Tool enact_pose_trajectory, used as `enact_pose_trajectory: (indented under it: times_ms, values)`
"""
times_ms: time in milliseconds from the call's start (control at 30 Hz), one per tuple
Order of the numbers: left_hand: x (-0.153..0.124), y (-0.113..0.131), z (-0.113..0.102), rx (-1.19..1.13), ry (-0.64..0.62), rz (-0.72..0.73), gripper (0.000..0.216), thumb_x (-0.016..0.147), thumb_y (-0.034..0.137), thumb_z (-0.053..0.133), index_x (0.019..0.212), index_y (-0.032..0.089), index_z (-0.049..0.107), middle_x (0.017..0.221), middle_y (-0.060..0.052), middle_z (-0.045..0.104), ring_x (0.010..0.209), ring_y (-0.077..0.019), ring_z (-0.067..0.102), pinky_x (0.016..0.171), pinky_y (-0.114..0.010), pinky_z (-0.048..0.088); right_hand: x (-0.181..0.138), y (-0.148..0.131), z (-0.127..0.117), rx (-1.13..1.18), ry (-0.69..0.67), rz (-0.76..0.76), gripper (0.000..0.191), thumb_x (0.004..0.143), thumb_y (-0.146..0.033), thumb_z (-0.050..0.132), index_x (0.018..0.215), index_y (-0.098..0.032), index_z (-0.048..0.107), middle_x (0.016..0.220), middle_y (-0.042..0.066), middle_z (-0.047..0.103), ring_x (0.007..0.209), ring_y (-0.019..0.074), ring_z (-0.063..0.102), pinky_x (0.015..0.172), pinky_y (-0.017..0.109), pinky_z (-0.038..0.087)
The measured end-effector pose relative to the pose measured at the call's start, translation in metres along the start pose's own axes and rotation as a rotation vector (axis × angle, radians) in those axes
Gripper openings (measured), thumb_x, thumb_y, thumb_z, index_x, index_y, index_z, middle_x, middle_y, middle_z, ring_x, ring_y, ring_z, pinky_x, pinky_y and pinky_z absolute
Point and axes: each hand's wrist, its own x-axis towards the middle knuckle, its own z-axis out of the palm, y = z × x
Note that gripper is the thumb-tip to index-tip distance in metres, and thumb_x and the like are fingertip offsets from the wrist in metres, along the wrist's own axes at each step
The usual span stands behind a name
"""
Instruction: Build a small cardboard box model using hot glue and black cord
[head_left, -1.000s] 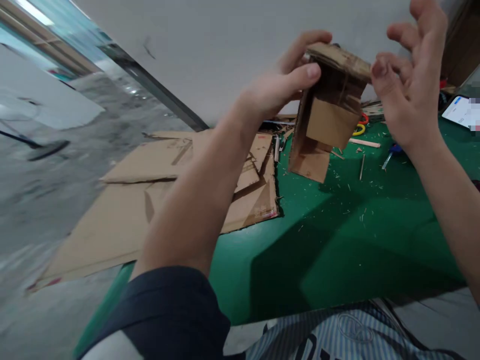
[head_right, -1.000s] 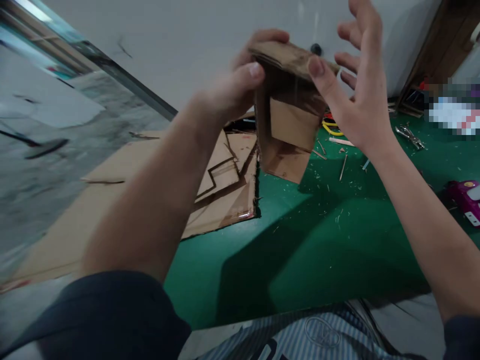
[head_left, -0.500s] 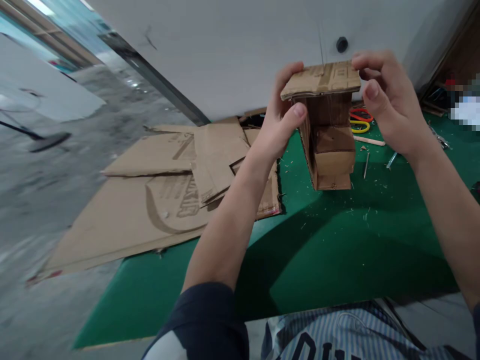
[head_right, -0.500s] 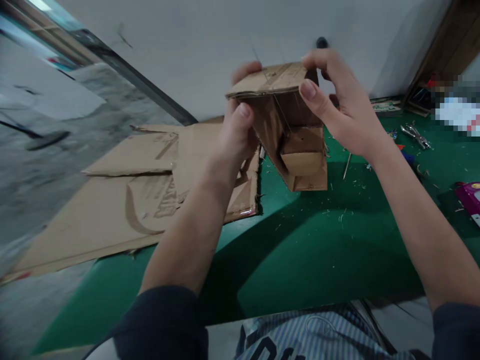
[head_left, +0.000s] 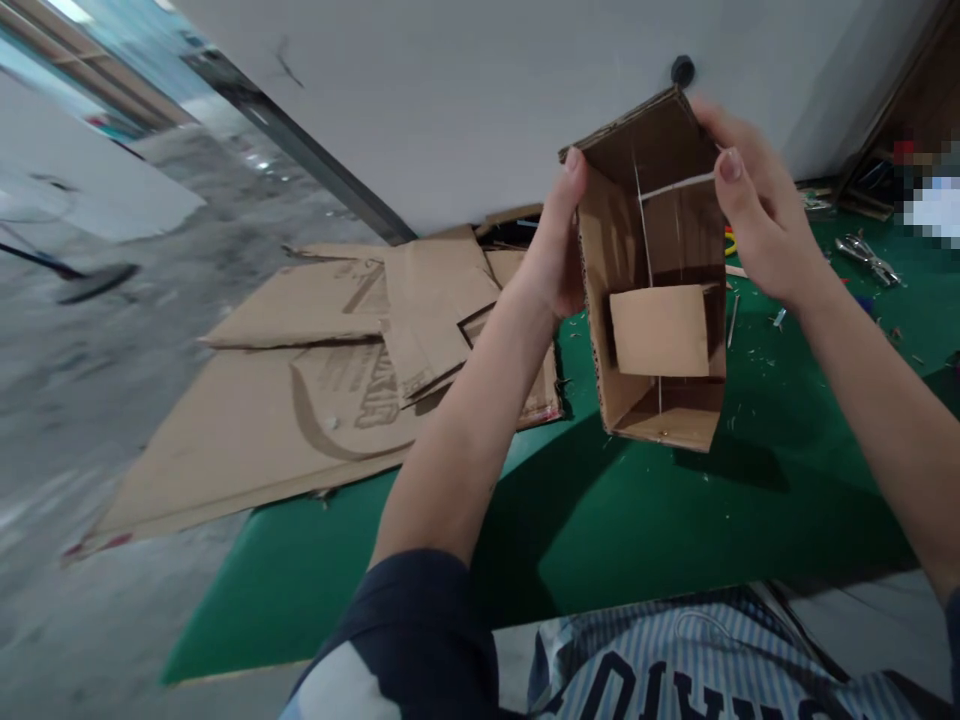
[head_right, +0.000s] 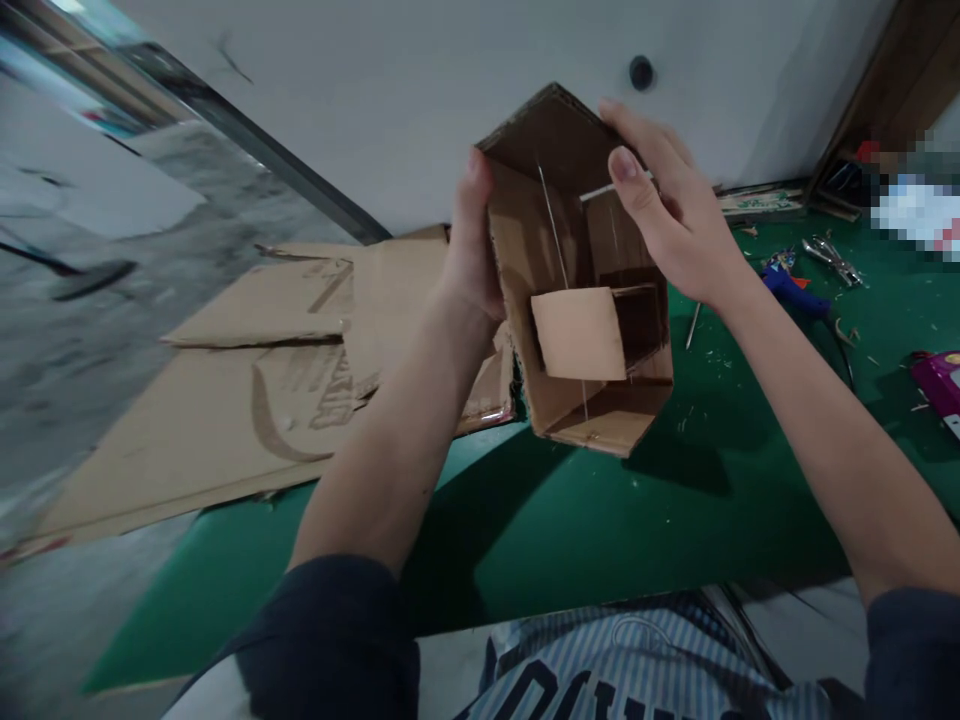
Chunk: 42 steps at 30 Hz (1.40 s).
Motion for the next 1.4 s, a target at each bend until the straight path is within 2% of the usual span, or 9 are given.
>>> enact_pose_trajectory:
  times_ms: [133,300,533,667,900,1033,1167,1267,1400]
  values:
    - [0.002,-0.003,0.007,-0.42,-0.188,-0.099,0.097,0.096,0.066,-0.009,0.157,0.022,0.052,0.134,-0.01,0.076,0.14,-0.0356,0.064,0.113,-0.063,0.053,0.001,0.034,0.008,-0.024,0.022,0.089,0.048,0.102,-0.063,0.052,0.135,-0.03,0.064,0.144,0.004,0.07,0.133,0.0239,0.064,0.12,0.048,0.048]
    - [0.002,-0.01,0.006,-0.54,-0.273,-0.134,0.093,0.095,0.072,0.0,0.158,0.023,0.049,0.137,-0.009,0.075,0.144,-0.0384,0.06,0.11,-0.066,0.054,0.002,0.056,0.003,-0.095,-0.029,0.166,0.032,0.098,-0.056,0.06,0.11,-0.029,0.073,0.117,0.006,0.08,0.11,0.026,0.072,0.105,0.05,0.056]
    - [0.0,-0.007,0.001,-0.446,-0.09,-0.143,0.086,0.099,0.068,0.003,0.142,0.021,0.061,0.12,-0.01,0.08,0.14,-0.0398,0.062,0.108,-0.07,0.052,0.001,0.048,-0.004,-0.082,-0.03,0.155,0.03,0.093,-0.058,0.065,0.102,-0.032,0.078,0.109,0.003,0.082,0.11,0.0304,0.075,0.099,0.051,0.062]
    - [-0.004,-0.003,0.0,-0.231,0.048,-0.145,0.094,0.101,0.062,-0.008,0.142,0.017,0.063,0.12,-0.013,0.08,0.144,-0.0374,0.058,0.114,-0.061,0.048,0.001,0.043,-0.005,-0.071,-0.008,0.143,0.029,0.093,-0.053,0.066,0.104,-0.029,0.08,0.112,0.004,0.082,0.109,0.0292,0.076,0.098,0.049,0.062]
    - [-0.006,-0.007,-0.009,-0.13,-0.009,-0.134,0.105,0.096,0.072,-0.015,0.16,0.018,0.047,0.133,-0.014,0.076,0.141,-0.0365,0.062,0.115,-0.055,0.049,0.003,0.043,-0.008,-0.092,0.039,0.148,0.025,0.091,-0.05,0.072,0.1,-0.028,0.08,0.105,0.005,0.084,0.102,0.0304,0.078,0.095,0.05,0.063]
    - [-0.008,-0.006,-0.019,-0.26,-0.122,-0.123,0.091,0.102,0.06,-0.008,0.164,0.013,0.039,0.139,-0.014,0.072,0.144,-0.0382,0.058,0.107,-0.051,0.05,0.004,0.032,-0.011,-0.125,0.021,0.132,0.019,0.091,-0.046,0.07,0.098,-0.032,0.081,0.098,0.001,0.083,0.099,0.0292,0.078,0.096,0.051,0.063]
    - [-0.014,0.001,-0.019,-0.368,-0.125,-0.114,0.092,0.102,0.064,-0.007,0.161,0.015,0.043,0.145,-0.012,0.069,0.141,-0.0371,0.062,0.108,-0.051,0.053,0.005,0.021,-0.014,-0.163,0.023,0.114,0.017,0.092,-0.037,0.068,0.1,-0.031,0.083,0.093,0.001,0.082,0.094,0.0279,0.079,0.094,0.05,0.063]
    - [-0.019,0.011,-0.01,-0.545,-0.068,-0.141,0.085,0.105,0.063,-0.002,0.155,0.018,0.049,0.145,-0.01,0.069,0.143,-0.0344,0.061,0.116,-0.05,0.052,0.005,0.014,-0.014,-0.196,0.008,0.111,0.019,0.092,-0.033,0.067,0.1,-0.029,0.084,0.094,0.0,0.083,0.091,0.0266,0.079,0.09,0.047,0.063]
    - [-0.019,0.025,0.005,-0.968,0.082,-0.177,0.09,0.106,0.061,-0.005,0.14,0.007,0.058,0.13,-0.01,0.07,0.151,-0.0388,0.051,0.116,-0.061,0.046,0.006,0.005,-0.013,-0.234,-0.075,0.183,0.024,0.09,-0.025,0.066,0.104,-0.027,0.085,0.105,0.003,0.085,0.099,0.0293,0.08,0.093,0.046,0.064]
